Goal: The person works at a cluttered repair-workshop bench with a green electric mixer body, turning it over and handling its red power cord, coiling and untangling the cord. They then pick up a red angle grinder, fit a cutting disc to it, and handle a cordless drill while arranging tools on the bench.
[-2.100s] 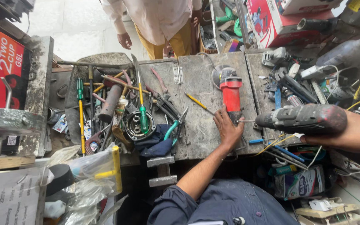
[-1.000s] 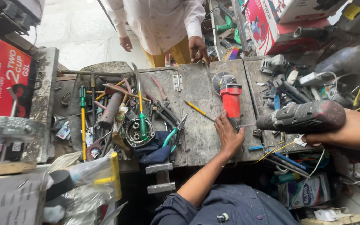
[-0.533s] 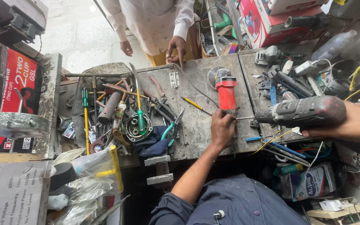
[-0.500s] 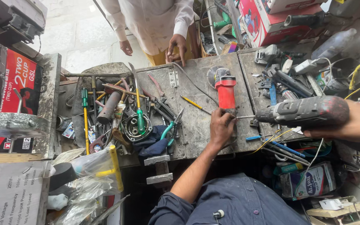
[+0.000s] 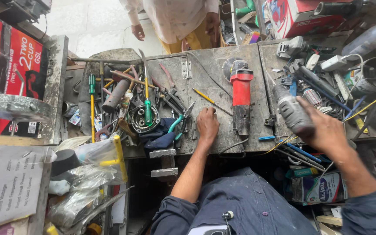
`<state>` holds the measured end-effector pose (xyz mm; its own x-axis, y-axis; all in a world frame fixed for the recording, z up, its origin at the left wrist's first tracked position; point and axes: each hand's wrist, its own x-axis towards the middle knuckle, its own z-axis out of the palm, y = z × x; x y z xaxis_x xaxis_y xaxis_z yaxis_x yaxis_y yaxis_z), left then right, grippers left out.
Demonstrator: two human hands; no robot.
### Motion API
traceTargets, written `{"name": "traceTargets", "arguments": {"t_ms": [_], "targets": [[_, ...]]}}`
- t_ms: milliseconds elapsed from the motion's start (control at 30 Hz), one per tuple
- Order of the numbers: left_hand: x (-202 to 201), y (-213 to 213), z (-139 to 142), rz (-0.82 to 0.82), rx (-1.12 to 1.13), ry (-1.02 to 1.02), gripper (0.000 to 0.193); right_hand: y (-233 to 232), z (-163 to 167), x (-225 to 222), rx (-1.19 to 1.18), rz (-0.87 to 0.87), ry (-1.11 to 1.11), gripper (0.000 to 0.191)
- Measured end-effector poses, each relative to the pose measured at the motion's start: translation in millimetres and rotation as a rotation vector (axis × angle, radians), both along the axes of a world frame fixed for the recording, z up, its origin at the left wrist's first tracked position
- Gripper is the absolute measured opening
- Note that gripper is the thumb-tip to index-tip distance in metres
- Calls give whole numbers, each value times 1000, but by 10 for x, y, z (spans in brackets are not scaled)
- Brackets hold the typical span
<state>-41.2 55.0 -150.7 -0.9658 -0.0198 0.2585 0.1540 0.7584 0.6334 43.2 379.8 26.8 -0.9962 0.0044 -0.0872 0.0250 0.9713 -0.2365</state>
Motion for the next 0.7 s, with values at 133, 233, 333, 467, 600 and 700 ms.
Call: {"name": "traceTargets", "arguments": {"t_ms": [133, 233, 333, 467, 600, 700], "targets": [[38, 52, 182, -2, -2, 33, 19, -158, -441, -62, 53, 6, 77, 114], [144, 174, 414, -88, 73, 139, 24, -148, -679, -166, 39, 37, 181, 108], [365, 482, 558, -354, 95, 172, 20, -108, -850, -253, 91, 38, 195, 95], [714, 952, 545, -728, -264, 358, 16, -33, -916, -371, 8, -20, 113, 94], [826, 1212, 438, -746, -504, 438, 17, -63, -901, -412, 4, -16, 111, 94], [814, 1233, 472, -737, -529, 365, 15, -88, -902, -417, -15, -2, 110, 94]]}}
